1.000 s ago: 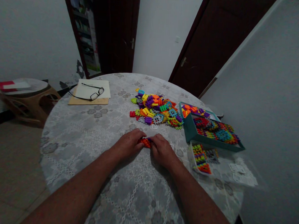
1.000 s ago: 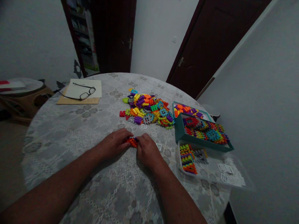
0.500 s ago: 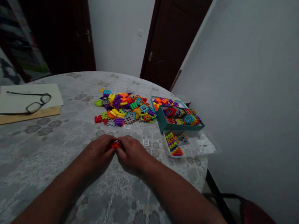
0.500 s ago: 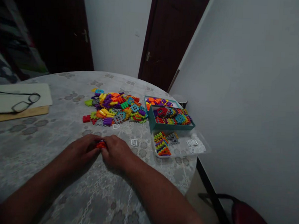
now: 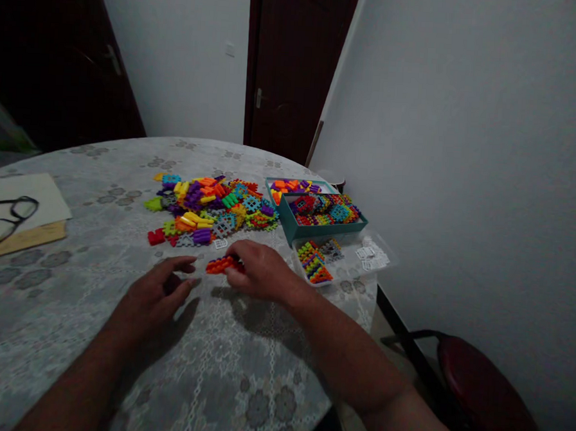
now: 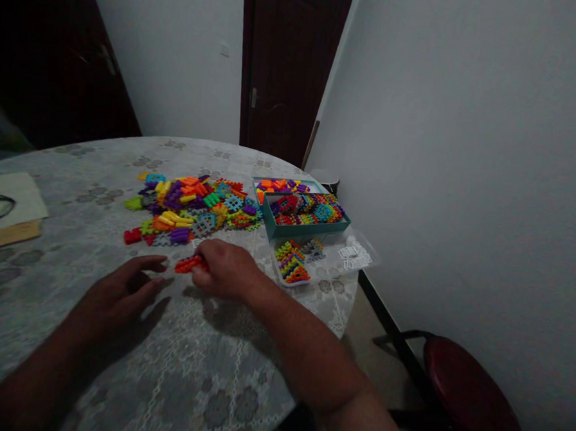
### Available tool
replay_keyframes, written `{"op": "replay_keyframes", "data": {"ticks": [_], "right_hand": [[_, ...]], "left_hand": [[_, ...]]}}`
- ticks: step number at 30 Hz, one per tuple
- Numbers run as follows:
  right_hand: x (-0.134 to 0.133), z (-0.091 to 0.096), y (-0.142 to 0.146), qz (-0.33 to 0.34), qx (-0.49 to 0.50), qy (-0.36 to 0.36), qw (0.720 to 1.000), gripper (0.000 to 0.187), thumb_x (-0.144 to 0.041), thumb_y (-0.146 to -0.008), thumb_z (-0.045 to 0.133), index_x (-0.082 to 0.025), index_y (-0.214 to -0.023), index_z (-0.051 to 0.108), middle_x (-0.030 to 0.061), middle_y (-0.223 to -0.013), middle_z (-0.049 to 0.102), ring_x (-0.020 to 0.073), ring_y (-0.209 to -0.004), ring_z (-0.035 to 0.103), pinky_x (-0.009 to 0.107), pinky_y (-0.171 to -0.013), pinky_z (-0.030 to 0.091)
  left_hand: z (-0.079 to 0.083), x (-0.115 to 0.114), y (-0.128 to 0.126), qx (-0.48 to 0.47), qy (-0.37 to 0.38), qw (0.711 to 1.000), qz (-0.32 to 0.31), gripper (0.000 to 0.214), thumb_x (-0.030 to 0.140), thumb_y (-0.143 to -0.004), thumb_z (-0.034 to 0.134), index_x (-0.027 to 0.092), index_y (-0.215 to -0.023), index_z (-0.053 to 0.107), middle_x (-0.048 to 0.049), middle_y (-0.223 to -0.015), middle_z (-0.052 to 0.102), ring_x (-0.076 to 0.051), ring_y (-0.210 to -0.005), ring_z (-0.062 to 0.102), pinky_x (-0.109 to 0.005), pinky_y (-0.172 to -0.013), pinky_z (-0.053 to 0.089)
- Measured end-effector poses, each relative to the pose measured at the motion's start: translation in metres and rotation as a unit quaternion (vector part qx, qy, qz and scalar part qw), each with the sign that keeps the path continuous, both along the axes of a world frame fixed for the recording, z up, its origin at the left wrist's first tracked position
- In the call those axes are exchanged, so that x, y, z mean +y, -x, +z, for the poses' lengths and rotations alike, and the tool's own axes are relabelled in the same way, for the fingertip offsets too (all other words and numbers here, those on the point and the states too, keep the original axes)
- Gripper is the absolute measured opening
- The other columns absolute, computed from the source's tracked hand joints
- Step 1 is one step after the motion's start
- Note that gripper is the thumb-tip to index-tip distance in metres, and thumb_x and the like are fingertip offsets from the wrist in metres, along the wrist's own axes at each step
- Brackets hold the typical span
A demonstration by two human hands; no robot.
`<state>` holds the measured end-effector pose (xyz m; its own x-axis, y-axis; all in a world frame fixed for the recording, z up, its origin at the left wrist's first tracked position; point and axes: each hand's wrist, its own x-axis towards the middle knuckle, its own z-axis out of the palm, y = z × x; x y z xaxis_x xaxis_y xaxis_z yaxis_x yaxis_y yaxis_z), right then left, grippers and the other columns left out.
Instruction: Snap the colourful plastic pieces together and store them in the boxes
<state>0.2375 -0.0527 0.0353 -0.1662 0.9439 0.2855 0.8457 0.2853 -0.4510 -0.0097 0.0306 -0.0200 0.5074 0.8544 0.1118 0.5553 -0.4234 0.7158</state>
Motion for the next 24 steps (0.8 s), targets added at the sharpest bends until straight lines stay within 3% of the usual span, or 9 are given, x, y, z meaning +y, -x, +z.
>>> {"op": "replay_keyframes", "data": {"ticks": [4,7,11,14,18,24], "right_hand": [[-0.037,0.047,-0.063,-0.013,0.047,0.002,0.999,0.015,-0.028,-0.102,0.065,-0.024,-0.117,0.067,0.0011,-0.103,0.071,0.0168,-0.086,0.065,0.031,-0.083,0.051],[-0.068,0.058,-0.126,-0.082,0.046,0.045,0.995,0.021,-0.031,-0.102,0.065,-0.024,-0.122,0.068,0.0008,-0.097,0.072,0.0175,-0.083,0.064,0.031,-0.079,0.051],[-0.098,0.041,-0.206,-0.172,0.000,0.084,0.982,0.020,-0.025,-0.099,0.067,-0.022,-0.117,0.072,0.0021,-0.096,0.074,0.0174,-0.078,0.063,0.030,-0.075,0.049],[-0.109,0.020,-0.242,-0.191,-0.033,0.117,0.974,0.019,-0.018,-0.094,0.069,-0.022,-0.111,0.077,0.0025,-0.096,0.078,0.0172,-0.077,0.065,0.029,-0.075,0.050],[-0.114,-0.007,-0.261,-0.172,-0.040,0.153,0.972,0.024,-0.014,-0.094,0.068,-0.023,-0.113,0.079,0.0040,-0.105,0.080,0.0180,-0.083,0.069,0.029,-0.079,0.051],[-0.109,-0.034,-0.268,-0.168,-0.046,0.141,0.975,0.028,-0.015,-0.097,0.065,-0.021,-0.121,0.078,0.0061,-0.114,0.080,0.0179,-0.085,0.070,0.029,-0.082,0.052]], "left_hand": [[0.000,-0.001,-0.001,0.025,0.002,1.000,0.017,0.053,0.060,-0.095,0.060,0.023,-0.132,0.067,-0.0059,-0.099,0.079,-0.027,-0.084,0.074,-0.039,-0.077,0.059],[-0.003,-0.001,-0.004,0.031,-0.015,0.999,-0.003,0.053,0.060,-0.096,0.059,0.021,-0.129,0.070,-0.0094,-0.106,0.081,-0.029,-0.088,0.075,-0.044,-0.087,0.060],[-0.008,-0.001,-0.006,0.035,-0.040,0.998,-0.023,0.048,0.059,-0.093,0.059,0.023,-0.121,0.075,-0.0119,-0.114,0.081,-0.030,-0.092,0.075,-0.045,-0.093,0.059],[-0.009,0.000,-0.005,0.040,-0.038,0.998,-0.022,0.046,0.058,-0.092,0.059,0.025,-0.119,0.076,-0.0105,-0.110,0.082,-0.031,-0.092,0.075,-0.044,-0.091,0.060],[-0.010,0.001,-0.004,0.049,-0.034,0.998,-0.017,0.046,0.059,-0.093,0.058,0.027,-0.119,0.077,-0.0096,-0.102,0.082,-0.031,-0.091,0.075,-0.042,-0.088,0.061],[-0.011,0.002,-0.003,0.062,-0.034,0.997,-0.015,0.047,0.060,-0.094,0.059,0.025,-0.119,0.077,-0.0099,-0.109,0.083,-0.032,-0.096,0.077,-0.042,-0.090,0.060]]}}
